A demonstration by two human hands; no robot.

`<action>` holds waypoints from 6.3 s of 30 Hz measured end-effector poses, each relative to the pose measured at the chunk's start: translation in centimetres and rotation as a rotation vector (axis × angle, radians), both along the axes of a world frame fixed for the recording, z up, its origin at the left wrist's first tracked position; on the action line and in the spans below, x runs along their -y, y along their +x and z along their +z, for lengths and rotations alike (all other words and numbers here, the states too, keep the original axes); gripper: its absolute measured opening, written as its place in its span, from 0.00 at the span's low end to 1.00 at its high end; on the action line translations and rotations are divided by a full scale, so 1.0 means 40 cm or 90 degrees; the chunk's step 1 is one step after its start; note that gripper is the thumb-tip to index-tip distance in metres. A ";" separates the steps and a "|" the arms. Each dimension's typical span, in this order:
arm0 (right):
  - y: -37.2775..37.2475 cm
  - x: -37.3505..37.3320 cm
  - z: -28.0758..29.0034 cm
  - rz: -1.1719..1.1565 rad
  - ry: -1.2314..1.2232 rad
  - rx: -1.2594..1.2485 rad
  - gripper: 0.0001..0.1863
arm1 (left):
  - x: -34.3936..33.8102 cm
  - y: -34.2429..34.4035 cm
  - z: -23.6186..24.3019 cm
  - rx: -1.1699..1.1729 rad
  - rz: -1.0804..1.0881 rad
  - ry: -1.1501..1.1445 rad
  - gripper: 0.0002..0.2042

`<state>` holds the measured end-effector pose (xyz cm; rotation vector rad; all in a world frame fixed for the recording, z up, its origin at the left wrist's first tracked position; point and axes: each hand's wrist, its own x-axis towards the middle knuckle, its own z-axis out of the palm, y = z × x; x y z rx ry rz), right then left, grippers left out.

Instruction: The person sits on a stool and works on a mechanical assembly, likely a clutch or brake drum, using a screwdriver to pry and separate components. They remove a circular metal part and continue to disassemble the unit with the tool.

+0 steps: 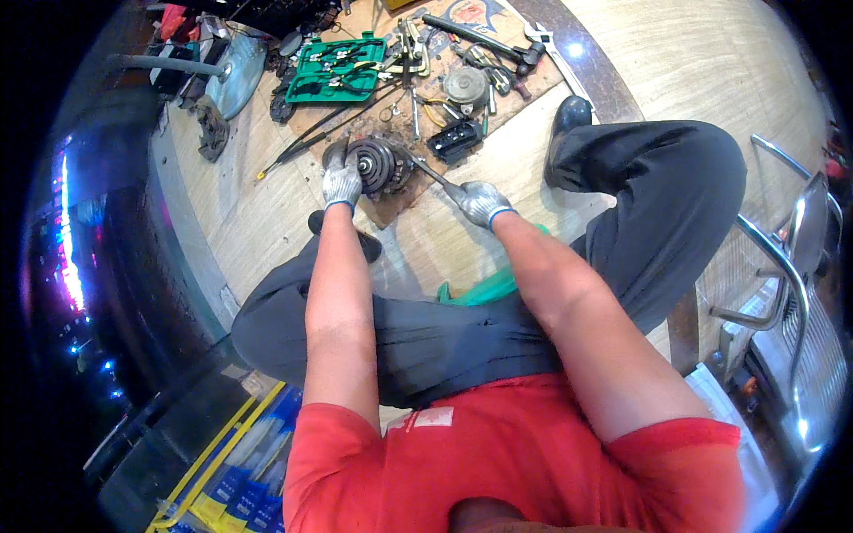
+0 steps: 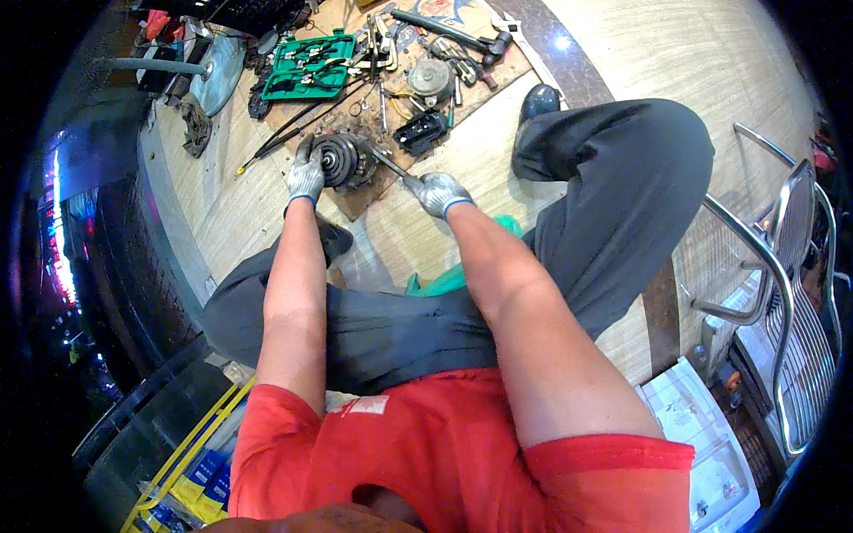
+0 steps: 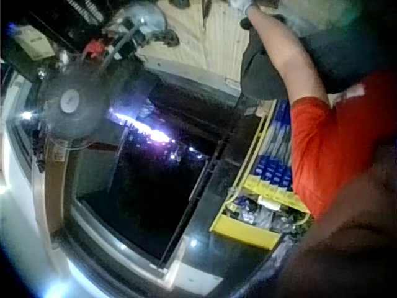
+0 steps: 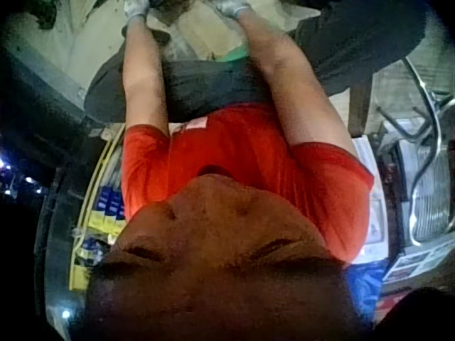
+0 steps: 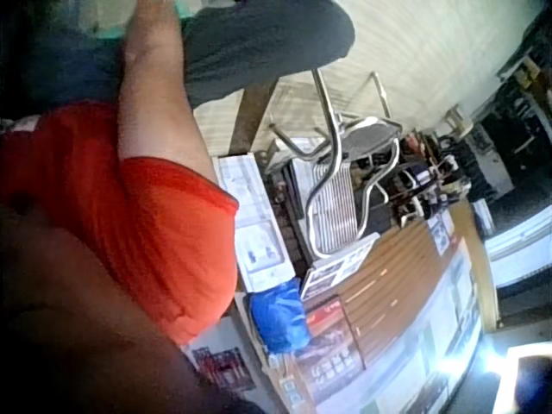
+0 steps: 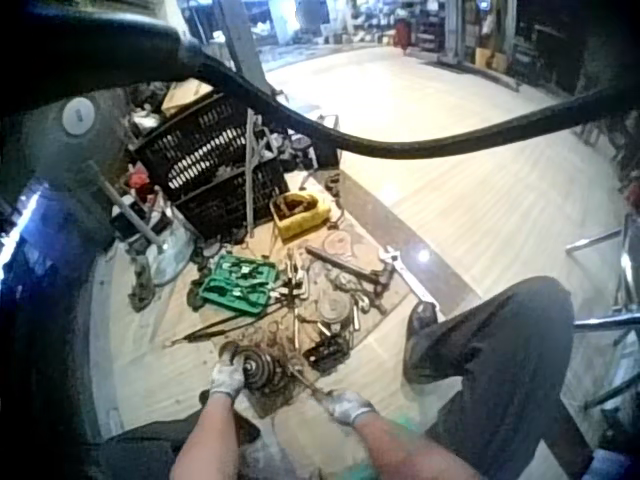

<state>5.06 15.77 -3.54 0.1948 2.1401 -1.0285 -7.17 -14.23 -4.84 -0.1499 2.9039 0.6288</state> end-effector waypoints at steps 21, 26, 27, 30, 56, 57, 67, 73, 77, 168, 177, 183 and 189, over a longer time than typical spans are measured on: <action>-0.129 -0.070 0.054 0.270 0.089 0.021 0.39 | -0.133 0.043 0.140 0.144 -0.133 -0.140 0.69; -0.134 -0.065 0.067 0.256 0.118 0.010 0.36 | -0.145 0.067 0.140 0.098 -0.169 -0.234 0.63; -0.131 -0.066 0.066 0.248 0.127 -0.004 0.36 | -0.141 0.062 0.141 0.111 -0.187 -0.222 0.66; -0.123 -0.062 0.075 0.220 0.143 -0.050 0.34 | -0.150 0.067 0.154 0.102 -0.177 -0.200 0.63; -0.159 -0.043 0.074 0.224 0.093 -0.049 0.33 | 0.022 0.082 0.091 0.152 0.040 0.006 0.64; -0.158 -0.041 0.091 0.189 0.076 -0.055 0.33 | 0.047 0.089 0.078 0.150 0.052 0.015 0.65; -0.155 0.001 0.086 0.261 0.036 -0.018 0.28 | 0.011 0.080 0.093 0.133 -0.039 -0.036 0.65; -0.158 -0.031 0.101 0.232 0.062 -0.018 0.31 | -0.060 0.056 0.118 0.049 -0.249 -0.133 0.62; -0.149 -0.039 0.120 0.214 0.077 -0.011 0.33 | -0.067 0.047 0.126 0.101 -0.175 -0.112 0.60; -0.122 -0.022 0.045 0.203 0.024 -0.015 0.36 | -0.075 0.081 0.076 0.151 0.155 -0.095 0.72; -0.146 -0.058 0.071 0.121 0.019 0.009 0.34 | -0.095 0.071 0.154 0.185 -0.001 -0.132 0.65; -0.162 -0.018 -0.001 0.033 -0.011 -0.030 0.33 | -0.090 0.064 0.161 0.127 -0.085 -0.118 0.63; -0.136 0.041 0.020 0.050 -0.061 -0.013 0.36 | -0.103 0.064 0.145 0.152 -0.008 -0.087 0.66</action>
